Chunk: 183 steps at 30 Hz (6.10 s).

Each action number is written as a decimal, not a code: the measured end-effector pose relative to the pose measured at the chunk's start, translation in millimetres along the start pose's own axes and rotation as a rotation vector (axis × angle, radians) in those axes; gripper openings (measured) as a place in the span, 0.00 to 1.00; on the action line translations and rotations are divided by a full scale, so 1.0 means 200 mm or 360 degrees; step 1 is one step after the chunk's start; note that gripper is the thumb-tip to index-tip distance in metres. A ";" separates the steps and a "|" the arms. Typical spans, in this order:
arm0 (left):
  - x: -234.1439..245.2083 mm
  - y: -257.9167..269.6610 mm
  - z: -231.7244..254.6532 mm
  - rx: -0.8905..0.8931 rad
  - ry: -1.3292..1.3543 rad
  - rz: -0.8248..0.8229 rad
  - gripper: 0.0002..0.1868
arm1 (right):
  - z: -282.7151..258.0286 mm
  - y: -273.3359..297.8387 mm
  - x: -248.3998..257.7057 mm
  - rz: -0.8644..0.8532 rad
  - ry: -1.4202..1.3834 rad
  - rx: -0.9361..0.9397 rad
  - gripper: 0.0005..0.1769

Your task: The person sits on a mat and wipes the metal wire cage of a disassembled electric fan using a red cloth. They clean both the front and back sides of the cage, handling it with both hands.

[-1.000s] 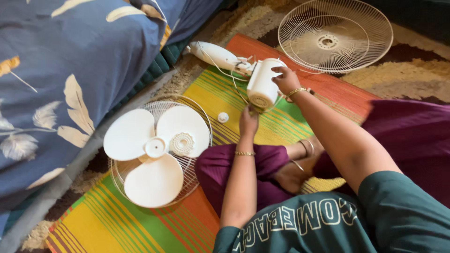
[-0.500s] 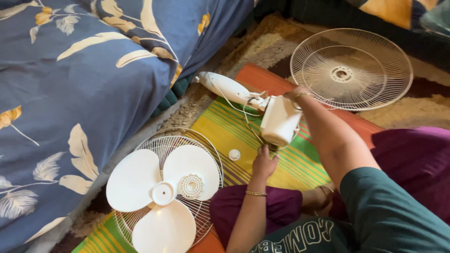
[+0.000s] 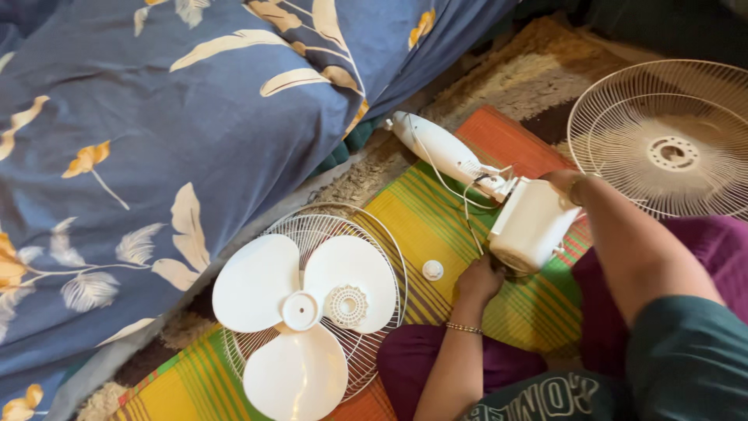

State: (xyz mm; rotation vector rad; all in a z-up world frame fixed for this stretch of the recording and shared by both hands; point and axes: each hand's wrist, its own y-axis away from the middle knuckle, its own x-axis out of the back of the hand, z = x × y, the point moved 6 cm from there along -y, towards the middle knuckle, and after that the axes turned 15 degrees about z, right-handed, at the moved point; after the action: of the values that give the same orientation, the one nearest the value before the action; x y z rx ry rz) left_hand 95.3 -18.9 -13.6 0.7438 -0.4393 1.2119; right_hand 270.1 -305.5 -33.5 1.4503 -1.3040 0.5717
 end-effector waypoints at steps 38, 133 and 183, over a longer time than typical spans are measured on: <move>-0.01 0.32 -0.23 0.0489 -0.0381 0.0775 0.18 | -0.28 0.51 0.01 0.0531 -0.1932 0.0387 0.08; 0.19 0.18 -0.22 -0.0137 0.2398 0.0761 0.39 | -0.83 1.68 0.08 0.0997 -0.0046 0.2512 0.20; 0.23 0.41 -0.04 -0.0213 0.1762 0.0745 0.48 | -0.85 1.59 0.20 0.1367 -0.0721 0.2553 0.12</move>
State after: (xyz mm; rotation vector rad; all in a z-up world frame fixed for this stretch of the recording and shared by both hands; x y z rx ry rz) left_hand 31.1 30.1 34.4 -0.2282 0.2522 1.7997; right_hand 40.5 -121.3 177.8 2.2335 -1.9066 2.3378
